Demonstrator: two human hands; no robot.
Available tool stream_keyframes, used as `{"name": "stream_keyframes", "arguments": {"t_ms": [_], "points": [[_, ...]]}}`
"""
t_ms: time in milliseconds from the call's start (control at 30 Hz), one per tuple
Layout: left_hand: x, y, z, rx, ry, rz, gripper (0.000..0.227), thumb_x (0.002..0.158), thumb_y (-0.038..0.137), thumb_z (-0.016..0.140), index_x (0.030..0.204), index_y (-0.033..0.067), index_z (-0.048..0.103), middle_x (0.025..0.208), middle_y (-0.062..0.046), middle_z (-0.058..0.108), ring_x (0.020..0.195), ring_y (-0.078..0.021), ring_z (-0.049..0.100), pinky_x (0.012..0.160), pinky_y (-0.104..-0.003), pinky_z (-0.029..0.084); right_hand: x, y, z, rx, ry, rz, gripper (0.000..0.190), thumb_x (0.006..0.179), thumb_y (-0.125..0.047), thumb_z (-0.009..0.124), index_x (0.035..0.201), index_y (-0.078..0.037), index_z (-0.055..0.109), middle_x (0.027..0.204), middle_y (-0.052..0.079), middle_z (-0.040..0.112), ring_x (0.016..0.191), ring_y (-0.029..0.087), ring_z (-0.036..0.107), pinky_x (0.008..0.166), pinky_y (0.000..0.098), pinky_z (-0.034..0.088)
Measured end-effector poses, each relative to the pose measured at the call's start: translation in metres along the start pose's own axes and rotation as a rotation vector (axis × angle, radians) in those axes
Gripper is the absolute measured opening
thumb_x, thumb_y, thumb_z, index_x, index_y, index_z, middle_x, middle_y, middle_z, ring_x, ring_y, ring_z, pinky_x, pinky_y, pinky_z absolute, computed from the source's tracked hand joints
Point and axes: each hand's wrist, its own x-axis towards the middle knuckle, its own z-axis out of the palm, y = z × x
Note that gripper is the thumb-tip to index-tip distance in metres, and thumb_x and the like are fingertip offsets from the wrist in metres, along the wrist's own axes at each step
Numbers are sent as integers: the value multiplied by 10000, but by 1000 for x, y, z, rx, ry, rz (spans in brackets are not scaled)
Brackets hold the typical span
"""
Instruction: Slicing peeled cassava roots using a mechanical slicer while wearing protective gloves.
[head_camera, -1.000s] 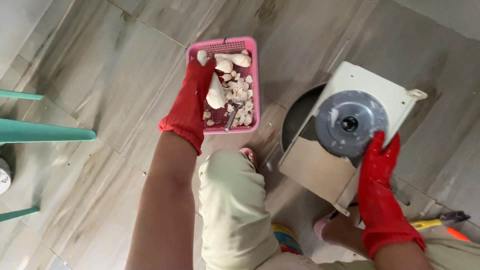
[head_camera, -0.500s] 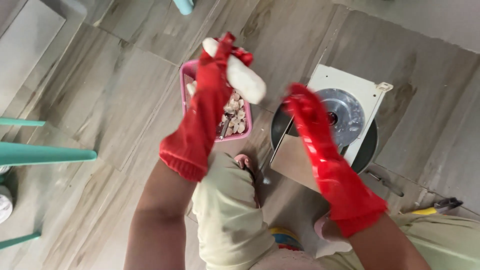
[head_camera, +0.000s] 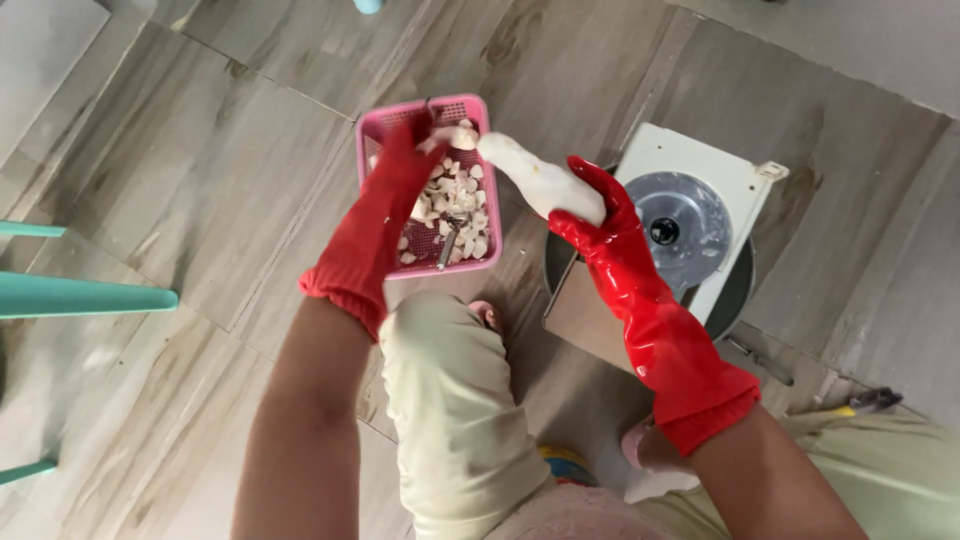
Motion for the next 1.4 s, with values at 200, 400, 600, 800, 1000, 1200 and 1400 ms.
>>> {"name": "stream_keyframes", "arguments": {"t_ms": [200,400,600,800,1000,1200,1400], "points": [[-45,98,41,448,-456,-378,628,1075,397,614,1603,222,322,1606,-165,427,1470,-456,371,1220,-551,357,-10,6,-44,-297,16,-66,758,724,-115,911,1403,-148,575,1312,80,658,1193,186,647,975,343,596],[-90,107,104,252,-965,-61,522,917,233,778,1398,121,609,1321,-114,699,1288,-298,625,1136,-475,472,-40,-30,-55,-234,53,6,728,792,-69,846,1443,-113,524,1339,130,629,1172,257,661,957,405,626],[-176,98,155,208,-702,-642,643,914,286,747,1501,231,491,907,-166,756,669,-247,763,670,-332,693,-69,2,-111,-60,158,25,565,968,-193,713,1474,-87,485,1345,164,593,1156,279,663,960,457,615],[-224,81,172,816,-748,-535,575,1027,405,526,1576,397,351,1381,-191,649,1225,-445,632,1071,-547,495,-82,23,-148,-553,345,-256,364,1090,-93,532,1451,-50,529,1423,220,539,1332,374,534,1158,472,419],[-264,113,176,1318,-995,-398,621,1069,390,407,1625,407,131,1147,-145,640,997,-396,724,853,-585,546,-67,56,-150,-690,621,-260,631,1076,-159,659,1562,-10,284,1596,233,331,1505,379,282,1272,509,235],[-229,89,218,1300,-914,-441,567,1089,351,399,1623,376,207,1330,-214,590,1111,-461,670,898,-655,517,-58,54,-146,-558,654,153,802,1072,-441,642,1631,-191,123,1678,167,222,1547,380,234,1270,534,204],[-258,98,189,1405,-1002,-467,621,1093,372,399,1644,392,113,1292,-205,613,1240,-482,607,1079,-677,392,-61,50,-140,-560,664,98,829,1035,-364,703,1615,-119,165,1636,204,303,1513,409,310,1254,524,236]]}}
